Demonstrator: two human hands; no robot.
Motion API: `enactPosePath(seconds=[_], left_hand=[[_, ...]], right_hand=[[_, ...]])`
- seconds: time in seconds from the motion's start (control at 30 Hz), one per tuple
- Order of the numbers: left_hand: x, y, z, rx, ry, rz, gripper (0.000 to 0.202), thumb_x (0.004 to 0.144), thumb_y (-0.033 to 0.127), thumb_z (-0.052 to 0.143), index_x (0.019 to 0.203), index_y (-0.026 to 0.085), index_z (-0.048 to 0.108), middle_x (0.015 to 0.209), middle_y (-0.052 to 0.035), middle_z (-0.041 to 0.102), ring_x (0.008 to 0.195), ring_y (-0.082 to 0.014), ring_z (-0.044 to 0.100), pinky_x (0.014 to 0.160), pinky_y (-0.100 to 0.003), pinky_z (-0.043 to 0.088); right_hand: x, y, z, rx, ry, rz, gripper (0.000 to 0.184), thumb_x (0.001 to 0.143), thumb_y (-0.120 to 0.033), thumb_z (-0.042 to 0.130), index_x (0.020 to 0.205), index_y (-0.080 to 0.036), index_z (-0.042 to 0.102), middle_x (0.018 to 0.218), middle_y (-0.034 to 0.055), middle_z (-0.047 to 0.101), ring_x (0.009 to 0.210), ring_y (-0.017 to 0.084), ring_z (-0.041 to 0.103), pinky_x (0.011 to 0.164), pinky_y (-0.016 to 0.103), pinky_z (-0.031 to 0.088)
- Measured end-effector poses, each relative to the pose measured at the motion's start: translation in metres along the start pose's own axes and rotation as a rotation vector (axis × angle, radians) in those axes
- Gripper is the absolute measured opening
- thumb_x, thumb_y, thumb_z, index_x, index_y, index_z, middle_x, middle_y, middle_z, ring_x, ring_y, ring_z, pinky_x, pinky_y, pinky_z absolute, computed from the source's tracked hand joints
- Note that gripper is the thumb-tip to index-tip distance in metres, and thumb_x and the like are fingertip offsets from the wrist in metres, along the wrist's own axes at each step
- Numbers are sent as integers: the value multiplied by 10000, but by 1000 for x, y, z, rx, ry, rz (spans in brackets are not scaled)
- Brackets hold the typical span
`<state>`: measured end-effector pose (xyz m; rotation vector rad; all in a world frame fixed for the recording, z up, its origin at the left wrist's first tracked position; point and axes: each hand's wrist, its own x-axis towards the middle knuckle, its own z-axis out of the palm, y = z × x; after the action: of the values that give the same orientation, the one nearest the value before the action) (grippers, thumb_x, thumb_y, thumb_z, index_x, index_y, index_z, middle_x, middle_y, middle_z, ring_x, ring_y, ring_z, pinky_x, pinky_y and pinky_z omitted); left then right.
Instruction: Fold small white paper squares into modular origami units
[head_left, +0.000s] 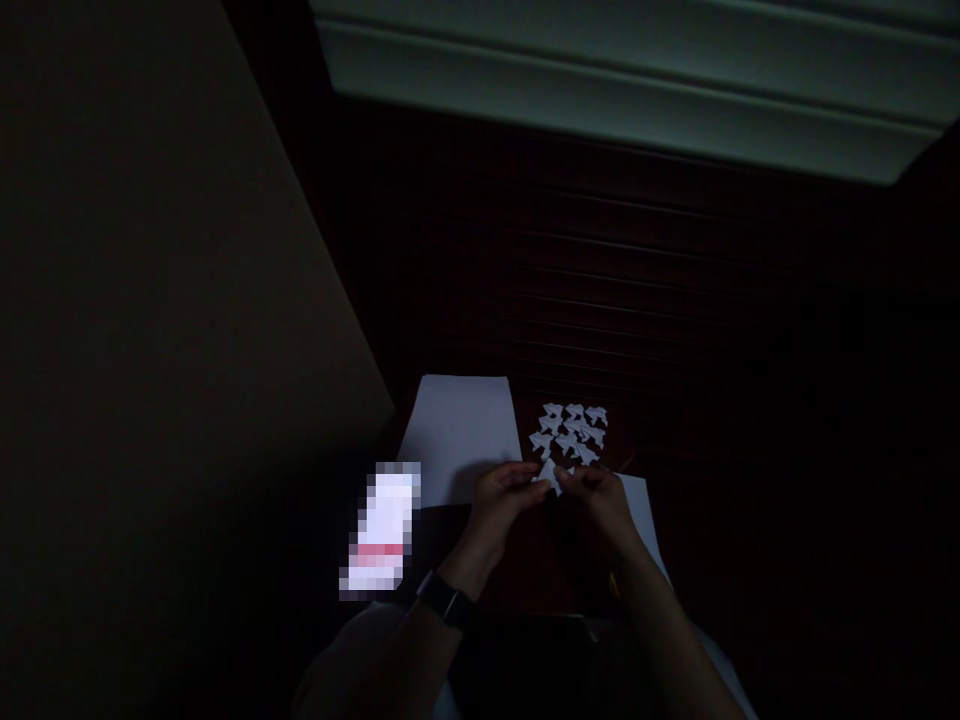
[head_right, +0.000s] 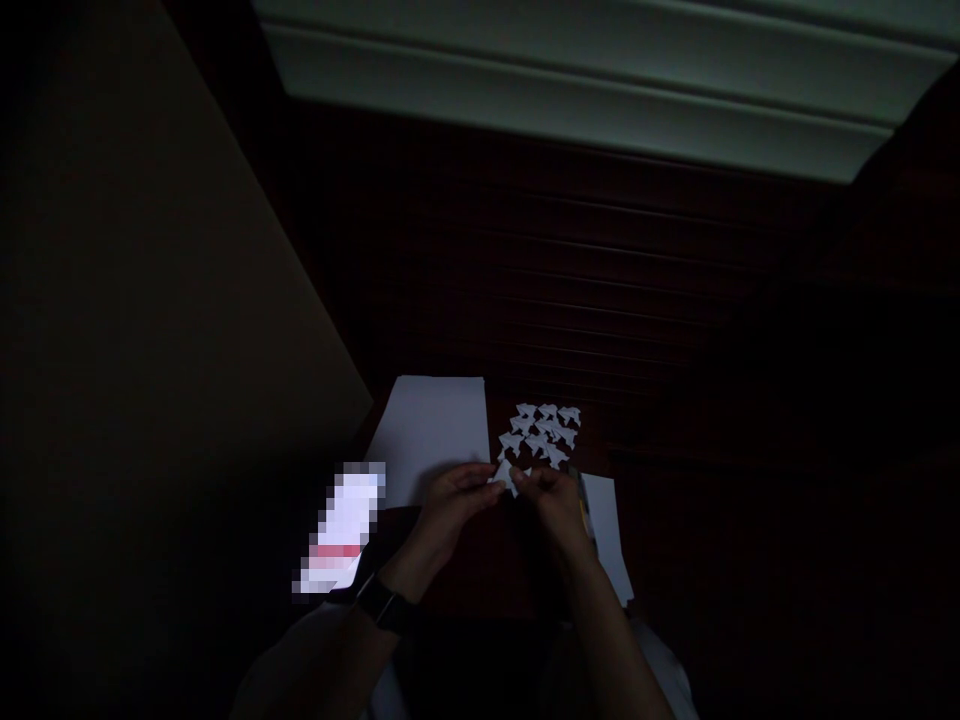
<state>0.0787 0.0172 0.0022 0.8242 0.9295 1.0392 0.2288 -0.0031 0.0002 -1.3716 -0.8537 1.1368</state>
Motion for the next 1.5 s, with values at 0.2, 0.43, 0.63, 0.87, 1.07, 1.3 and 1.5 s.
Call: enactPosePath(seconds=[0.2,0.43,0.63,0.87,1.07,1.3,1.5], left_hand=[[-2,3,0,132,-5,48,300,669,342,700,898,148,691,900,-89,690,787,-177,623,651,-252,462],[-2,-10,1,183,109,222,250,665,325,691,834,141,690,842,-74,691,793,-180,614,711,-270,452],[-8,-21,-2,141,196,247,244,666,321,679,814,127,669,819,-74,682,766,-178,615,714,-282,457],[-29,-12,-3,94,87,206,249,632,317,704,796,134,664,807,-70,676,742,-171,608,679,-265,449],[-51,3,-7,48,22,90,298,597,359,735,777,130,672,766,-63,663,659,-133,574,579,-218,404],[-62,14,-15,-132,-199,-74,268,594,304,758,773,123,674,754,-54,628,636,-97,548,577,-200,381],[-56,9,-22,-162,-234,-151,248,586,255,761,783,135,670,780,-56,628,667,-109,557,616,-213,399]], right_hand=[[-1,2,0,-158,-10,-76,389,614,-522,677,524,-162,558,468,-21,498,437,102,396,430,230,276],[-10,10,14,-225,90,-200,346,680,-463,643,545,-163,536,508,-38,481,485,102,393,474,223,302],[-24,12,22,-154,22,-205,281,693,-417,638,632,-147,590,583,-15,535,536,114,446,500,220,339],[-43,17,22,-41,40,-139,325,649,-465,666,645,-150,587,588,-5,562,524,123,475,496,226,369],[-58,15,19,60,-22,-94,333,602,-455,718,706,-151,630,635,14,618,553,146,529,516,247,404],[-65,7,19,207,-120,-30,347,527,-401,783,757,-168,669,699,28,663,617,180,593,598,298,459],[-65,1,21,183,-156,-51,266,514,-367,791,648,-175,664,693,21,649,636,172,585,615,291,464]])
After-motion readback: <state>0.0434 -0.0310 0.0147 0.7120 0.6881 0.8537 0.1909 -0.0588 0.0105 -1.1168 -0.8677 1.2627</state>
